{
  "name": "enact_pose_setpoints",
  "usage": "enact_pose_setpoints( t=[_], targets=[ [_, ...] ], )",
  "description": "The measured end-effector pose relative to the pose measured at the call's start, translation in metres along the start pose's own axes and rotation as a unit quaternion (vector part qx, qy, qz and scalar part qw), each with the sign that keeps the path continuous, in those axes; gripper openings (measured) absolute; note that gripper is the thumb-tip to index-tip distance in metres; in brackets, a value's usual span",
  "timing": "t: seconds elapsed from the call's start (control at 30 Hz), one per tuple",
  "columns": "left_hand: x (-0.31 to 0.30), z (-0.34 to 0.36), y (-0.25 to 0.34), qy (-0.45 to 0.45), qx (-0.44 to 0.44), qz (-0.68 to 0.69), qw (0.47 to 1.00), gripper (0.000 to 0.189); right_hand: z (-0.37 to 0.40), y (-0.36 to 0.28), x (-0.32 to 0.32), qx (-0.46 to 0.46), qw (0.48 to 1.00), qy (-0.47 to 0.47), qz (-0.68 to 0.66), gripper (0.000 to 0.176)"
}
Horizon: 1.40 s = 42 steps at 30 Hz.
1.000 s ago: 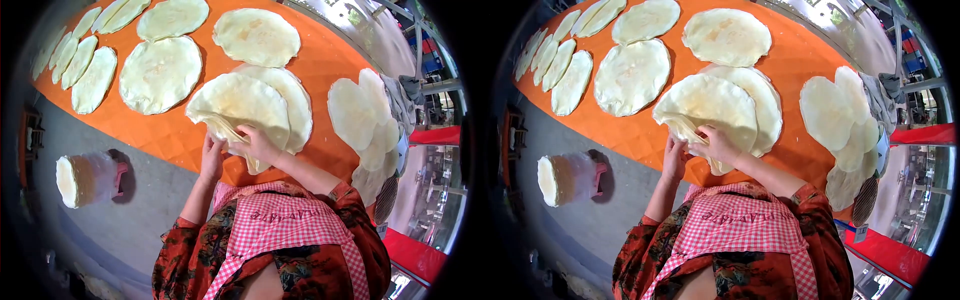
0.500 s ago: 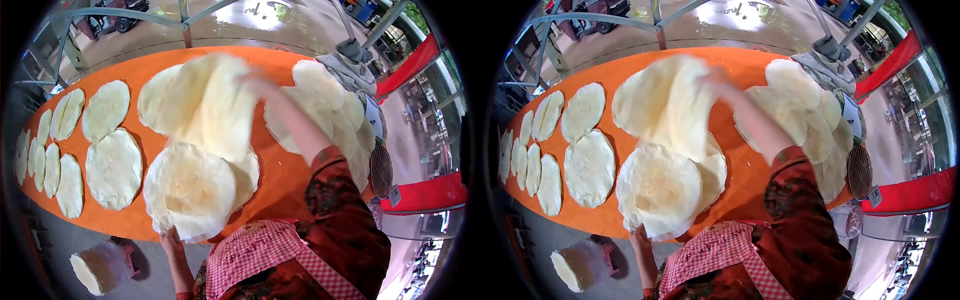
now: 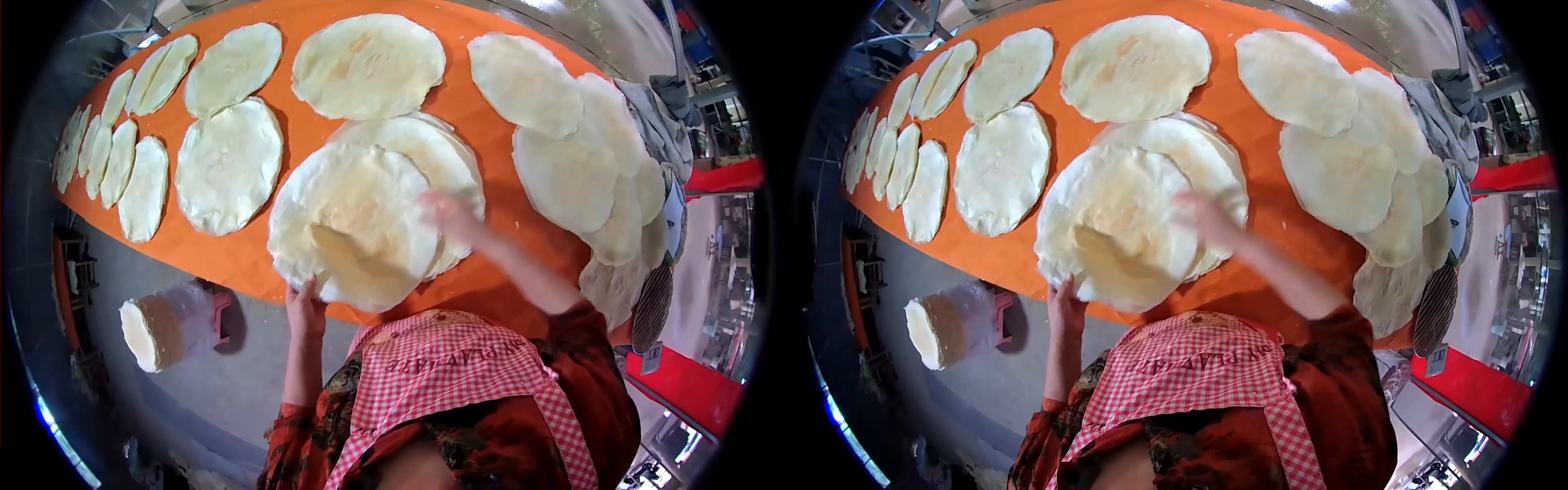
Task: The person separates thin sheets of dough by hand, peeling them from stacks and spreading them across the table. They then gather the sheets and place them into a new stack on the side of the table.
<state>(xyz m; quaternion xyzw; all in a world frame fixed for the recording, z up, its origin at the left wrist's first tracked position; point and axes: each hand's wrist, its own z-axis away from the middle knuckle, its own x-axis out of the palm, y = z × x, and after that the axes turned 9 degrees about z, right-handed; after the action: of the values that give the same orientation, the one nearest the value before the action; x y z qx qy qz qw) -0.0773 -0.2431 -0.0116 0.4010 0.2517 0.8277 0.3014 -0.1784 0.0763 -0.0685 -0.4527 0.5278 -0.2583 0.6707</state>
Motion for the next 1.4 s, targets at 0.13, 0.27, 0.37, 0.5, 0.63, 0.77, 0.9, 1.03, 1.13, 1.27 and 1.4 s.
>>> enact_pose_setpoints(
  t=[0.13,0.27,0.37,0.5,0.63,0.77,0.9,1.03,1.13,1.27,1.4],
  targets=[
    [-0.005,-0.006,-0.001,-0.064,-0.001,0.016,0.998,0.041,0.014,-0.132,0.092,-0.078,0.988,-0.109,0.078,0.061],
    [-0.018,-0.012,-0.004,-0.144,-0.014,0.033,0.989,0.044,0.005,-0.139,0.124,0.003,0.994,-0.102,-0.047,0.059],
    [-0.016,-0.010,-0.004,-0.157,-0.020,0.034,0.987,0.036,0.001,-0.134,0.120,0.048,0.993,-0.081,-0.065,0.042],
    [-0.018,-0.009,-0.008,-0.122,-0.036,0.050,0.991,0.030,-0.002,-0.120,0.122,0.063,0.998,-0.027,-0.010,0.029],
    [-0.028,-0.011,-0.004,-0.080,-0.045,0.010,0.996,0.028,-0.008,-0.119,0.123,0.037,0.997,-0.035,0.063,0.024],
    [-0.042,-0.016,0.004,-0.019,-0.034,-0.010,0.999,0.017,-0.029,-0.118,0.099,0.018,0.994,-0.021,0.105,0.028],
    [-0.097,-0.053,0.000,-0.073,-0.040,-0.099,0.992,0.027,-0.031,-0.170,-0.018,0.043,0.982,0.148,0.110,0.030],
    [-0.113,-0.085,0.017,-0.086,-0.041,-0.047,0.994,0.034,0.063,-0.207,-0.156,0.135,0.947,0.271,-0.110,0.024],
    [-0.127,-0.101,0.035,-0.109,-0.106,-0.013,0.988,0.047,0.167,-0.196,-0.241,0.204,0.905,0.371,-0.038,0.028],
    [-0.121,-0.098,0.043,-0.099,-0.115,-0.018,0.988,0.046,0.338,-0.070,-0.269,0.264,0.819,0.490,-0.140,0.024],
    [-0.096,-0.075,0.047,-0.062,-0.112,-0.030,0.991,0.045,0.455,0.067,-0.189,0.311,0.793,0.499,-0.160,0.034]
  ],
)
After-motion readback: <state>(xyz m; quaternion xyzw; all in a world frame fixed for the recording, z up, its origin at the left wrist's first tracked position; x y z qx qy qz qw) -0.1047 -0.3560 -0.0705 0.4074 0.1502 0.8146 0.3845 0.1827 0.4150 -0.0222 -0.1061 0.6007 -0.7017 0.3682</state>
